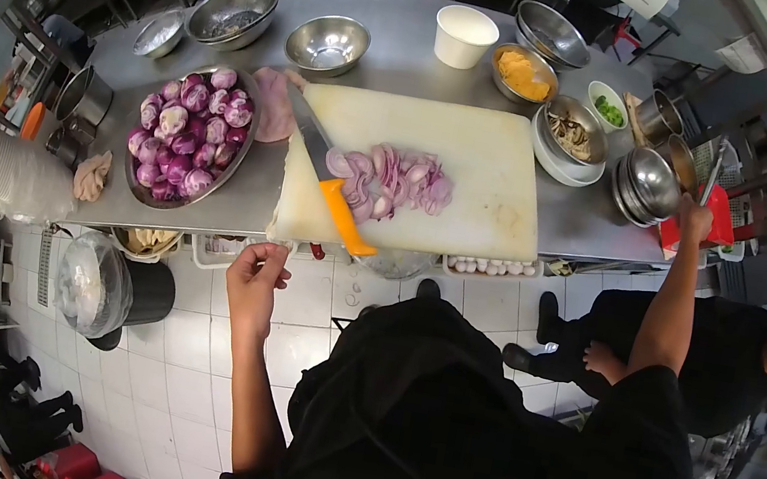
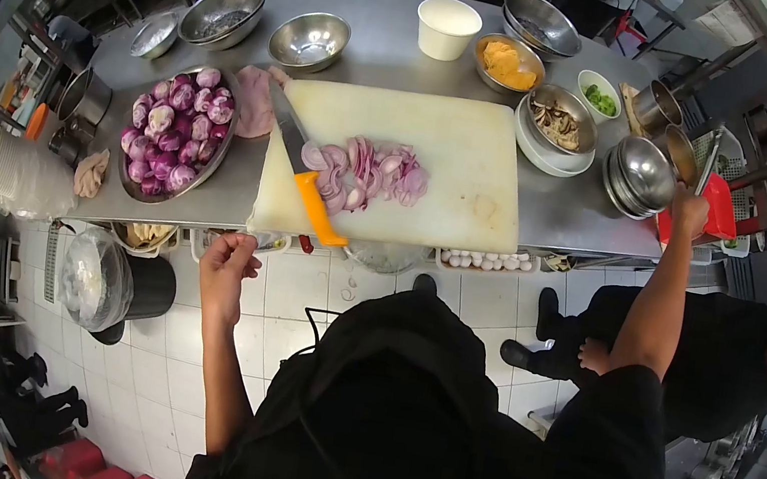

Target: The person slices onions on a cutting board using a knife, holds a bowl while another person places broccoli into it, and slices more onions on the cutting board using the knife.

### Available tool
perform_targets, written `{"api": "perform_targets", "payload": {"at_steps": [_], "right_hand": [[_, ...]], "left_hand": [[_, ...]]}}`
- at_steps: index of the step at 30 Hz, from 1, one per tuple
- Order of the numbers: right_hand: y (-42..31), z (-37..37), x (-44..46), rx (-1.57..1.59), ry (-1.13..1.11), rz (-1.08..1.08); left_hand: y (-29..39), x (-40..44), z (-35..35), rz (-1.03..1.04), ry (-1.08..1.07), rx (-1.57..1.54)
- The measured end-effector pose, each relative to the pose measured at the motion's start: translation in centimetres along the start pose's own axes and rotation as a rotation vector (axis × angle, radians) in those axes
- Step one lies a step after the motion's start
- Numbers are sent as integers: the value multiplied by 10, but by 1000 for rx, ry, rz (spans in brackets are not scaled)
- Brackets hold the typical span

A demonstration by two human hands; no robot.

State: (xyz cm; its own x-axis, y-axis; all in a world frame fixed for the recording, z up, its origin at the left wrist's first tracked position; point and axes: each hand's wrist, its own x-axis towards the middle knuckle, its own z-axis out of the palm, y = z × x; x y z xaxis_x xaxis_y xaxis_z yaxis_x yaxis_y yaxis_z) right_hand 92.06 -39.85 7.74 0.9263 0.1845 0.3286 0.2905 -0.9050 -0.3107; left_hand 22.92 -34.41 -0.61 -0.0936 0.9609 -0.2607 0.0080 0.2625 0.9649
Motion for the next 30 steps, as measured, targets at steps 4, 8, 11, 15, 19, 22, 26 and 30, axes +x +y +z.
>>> {"api": "perform_targets", "payload": {"at_steps": [4, 8, 11, 15, 19, 22, 26, 30], "right_hand": [[1, 7, -24, 47, 19, -54], [-38, 9, -78, 557, -142, -399], [-90, 5, -153, 743, -422, -468], [-160, 26, -239, 921, -802, -685], [-215, 6, -337, 919, -1027, -774], [-243, -2, -388, 1120, -1168, -811], [-269, -10, -424, 921, -1083, -968], [-317, -26, -475, 920, -1022, -1118]], "left_hand": [[1, 2, 6, 3, -17, 34], [0, 6, 17, 1, -25, 30], [8, 6, 29, 1, -7, 27], [21, -1, 35, -17, 47, 59], [22, -15, 30, -12, 132, 53], [23, -21, 17, -32, 229, 39], [13, -13, -21, -10, 298, -35], [4, 11, -79, -11, 347, -62]]}}
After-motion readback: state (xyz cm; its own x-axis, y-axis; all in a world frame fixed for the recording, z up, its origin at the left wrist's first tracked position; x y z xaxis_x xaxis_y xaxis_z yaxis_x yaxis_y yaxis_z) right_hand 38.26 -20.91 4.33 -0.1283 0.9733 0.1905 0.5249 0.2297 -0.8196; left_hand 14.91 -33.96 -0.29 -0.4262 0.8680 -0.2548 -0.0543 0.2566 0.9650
